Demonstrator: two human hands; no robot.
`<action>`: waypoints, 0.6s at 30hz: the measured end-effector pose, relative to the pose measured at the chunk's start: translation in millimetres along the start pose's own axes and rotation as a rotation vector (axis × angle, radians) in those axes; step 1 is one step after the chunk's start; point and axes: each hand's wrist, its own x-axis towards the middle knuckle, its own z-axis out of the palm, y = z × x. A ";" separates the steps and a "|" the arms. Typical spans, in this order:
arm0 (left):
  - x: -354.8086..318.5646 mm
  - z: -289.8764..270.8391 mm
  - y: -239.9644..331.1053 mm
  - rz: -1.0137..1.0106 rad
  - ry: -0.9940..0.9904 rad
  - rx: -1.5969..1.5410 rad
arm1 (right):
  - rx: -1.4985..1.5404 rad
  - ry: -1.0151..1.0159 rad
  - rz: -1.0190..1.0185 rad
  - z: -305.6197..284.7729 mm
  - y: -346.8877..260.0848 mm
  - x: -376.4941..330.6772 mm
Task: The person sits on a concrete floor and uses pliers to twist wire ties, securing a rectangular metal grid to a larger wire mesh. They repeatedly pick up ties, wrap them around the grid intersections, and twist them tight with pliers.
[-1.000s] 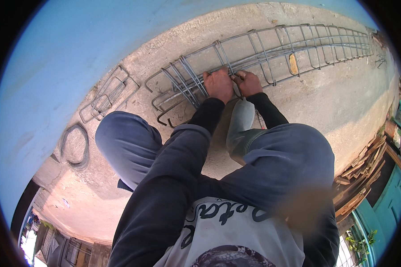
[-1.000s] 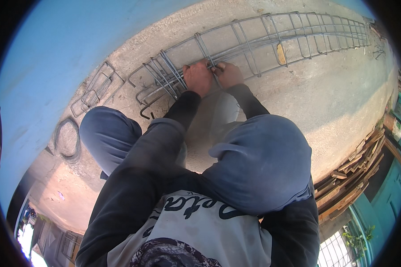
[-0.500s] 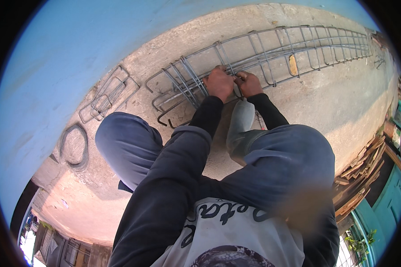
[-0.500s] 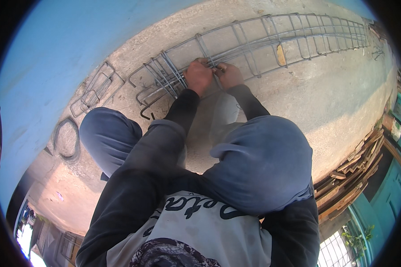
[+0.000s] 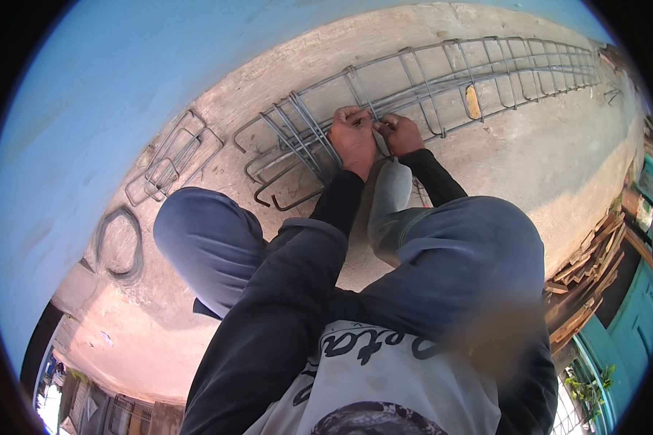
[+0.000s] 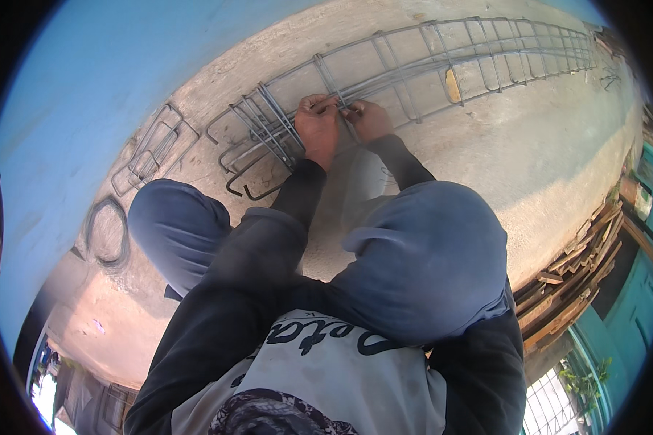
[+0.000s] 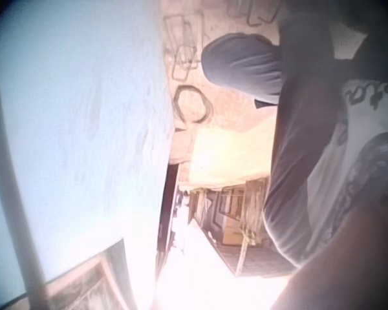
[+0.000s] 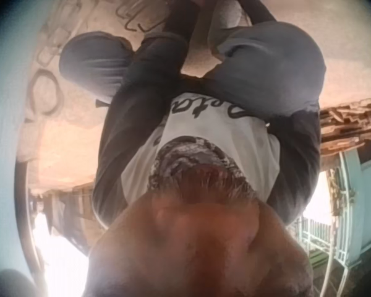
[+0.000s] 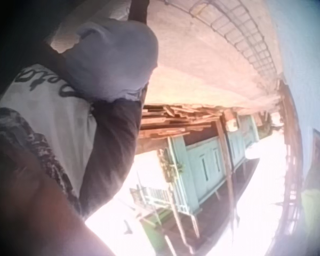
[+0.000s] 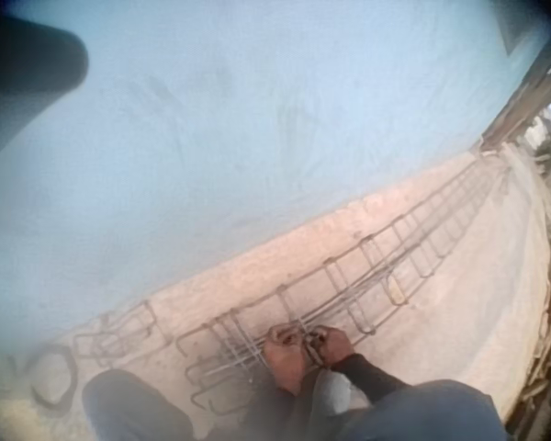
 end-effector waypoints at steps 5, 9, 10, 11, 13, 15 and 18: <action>-32.4 -6.5 2.8 0.423 -0.106 0.563 | -0.014 0.012 -0.043 4.0 19.1 5.2; -28.7 -14.6 -1.6 0.619 -0.165 0.639 | -0.046 -0.096 -0.094 -8.4 6.3 5.9; -30.2 -16.6 -0.2 0.608 -0.185 0.638 | -0.077 -0.132 -0.126 -14.9 1.4 4.7; -30.1 -17.0 3.4 0.599 -0.203 0.633 | -0.048 -0.181 -0.022 -23.8 -6.0 3.1; -28.9 -13.8 2.8 0.521 -0.013 0.595 | 0.015 -0.298 0.182 -34.5 -24.0 -0.1; -29.0 -8.8 -0.7 0.454 0.036 0.616 | -0.005 -0.408 0.344 -51.4 -38.1 -1.9; -28.4 -7.8 -5.5 0.374 -0.047 0.676 | -0.311 -0.529 -0.012 -75.4 -25.9 -0.7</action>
